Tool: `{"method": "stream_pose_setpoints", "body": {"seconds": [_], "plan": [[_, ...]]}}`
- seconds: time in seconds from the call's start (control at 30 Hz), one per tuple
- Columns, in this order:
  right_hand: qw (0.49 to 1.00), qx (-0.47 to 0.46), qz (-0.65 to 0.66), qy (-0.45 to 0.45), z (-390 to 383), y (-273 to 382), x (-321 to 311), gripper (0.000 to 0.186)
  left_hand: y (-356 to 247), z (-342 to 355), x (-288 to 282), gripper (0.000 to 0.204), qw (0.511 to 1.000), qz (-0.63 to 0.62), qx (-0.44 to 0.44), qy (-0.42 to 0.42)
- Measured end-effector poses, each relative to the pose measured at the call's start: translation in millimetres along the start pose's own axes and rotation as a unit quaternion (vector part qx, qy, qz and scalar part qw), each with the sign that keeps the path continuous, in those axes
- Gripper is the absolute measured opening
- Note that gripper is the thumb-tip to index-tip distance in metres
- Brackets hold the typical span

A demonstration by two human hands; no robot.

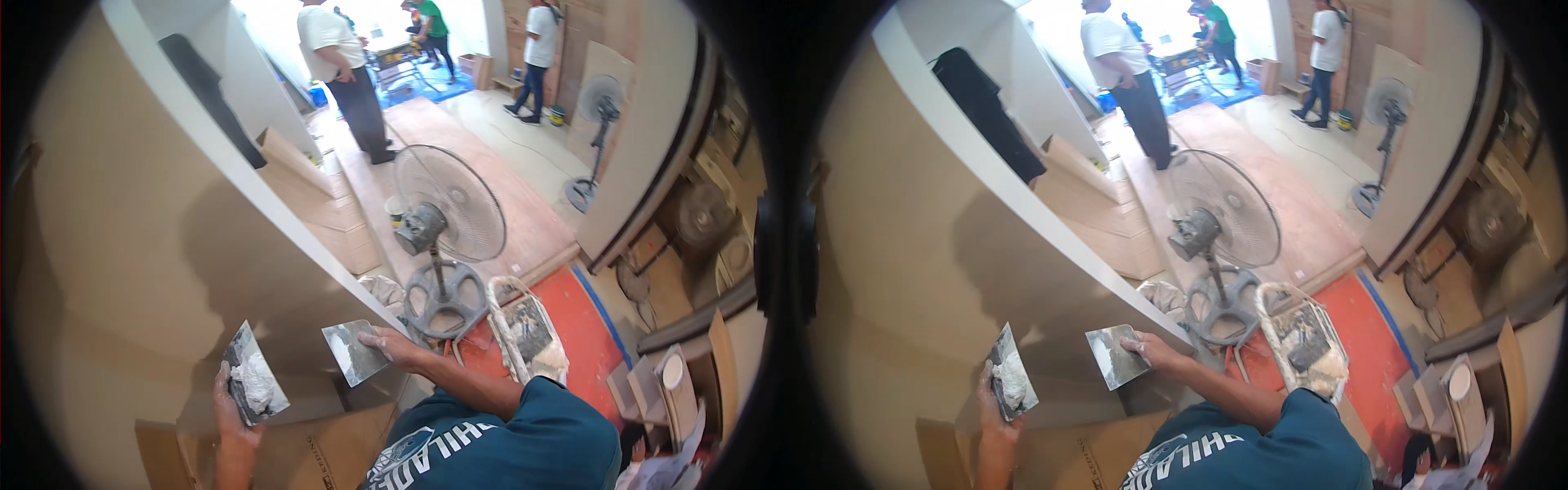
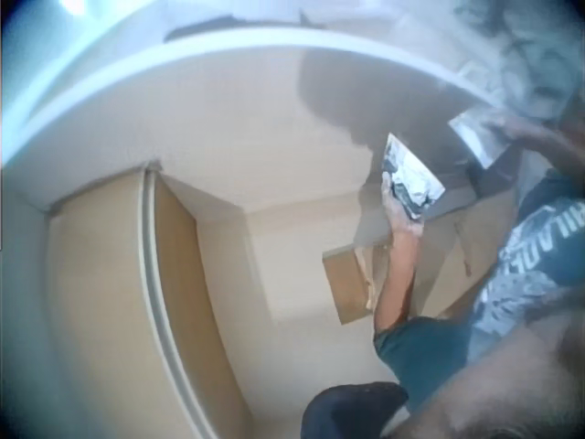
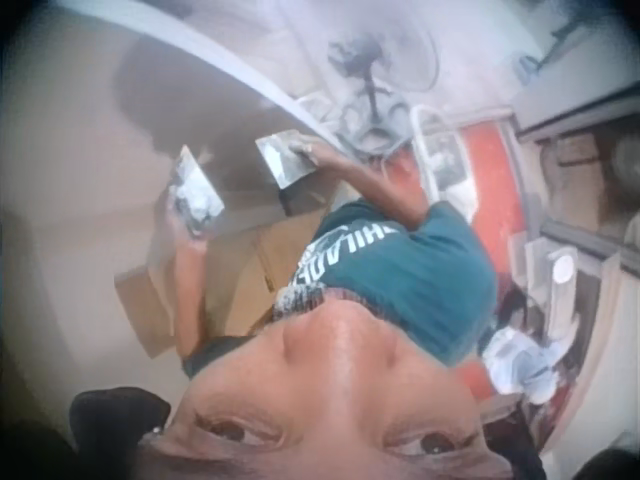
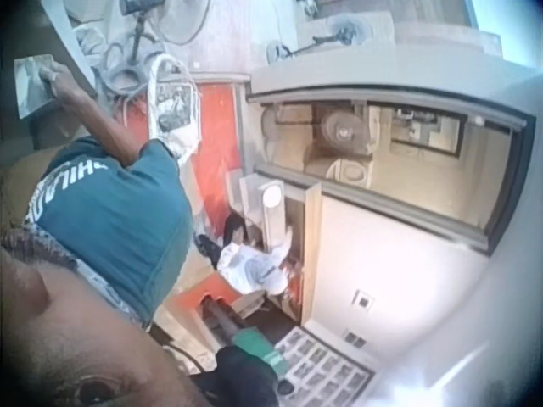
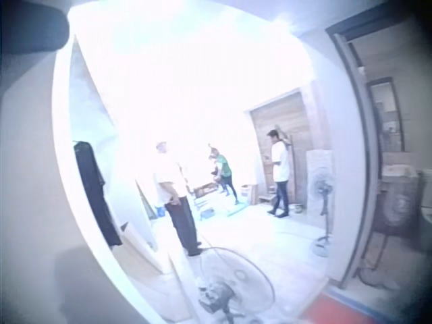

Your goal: The person applies plaster to a wall using a trowel and hawk. They repeatedly scoop plaster from the hawk and smooth it onto the wall surface, occasionally scraping excess material back onto the hawk.

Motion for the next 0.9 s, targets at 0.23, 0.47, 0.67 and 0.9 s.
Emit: {"method": "stream_pose_setpoints", "body": {"seconds": [0.23,0.47,0.67,0.9], "plan": [[0.972,-0.101,-0.113,-0.182,-33.0,-17.6,-84.4,0.038,38.6,44.8,-49.4,0.031,0.992,0.021,-0.066,0.102],[0.934,-0.202,-0.094,-0.28,-117.1,18.9,-80.6,0.043,31.9,32.2,-24.4,0.033,0.988,-0.088,-0.066,0.109],[0.747,-0.492,-0.44,-0.079,-145.0,99.5,89.8,0.041,51.9,40.7,-36.7,0.04,0.982,-0.077,-0.092,0.149],[0.492,-0.639,-0.566,0.173,-173.7,120.5,216.9,0.037,26.2,8.1,-22.2,0.041,0.975,-0.095,-0.014,0.202]]}}
Point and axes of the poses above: each hand's wrist, its own z-axis towards the middle knuckle, its own x-axis out of the palm, y = z × x, the point moved 8 cm from there along z, towards the middle knuckle, and after that the axes turned 14 degrees about -y, right-handed, at the moved point
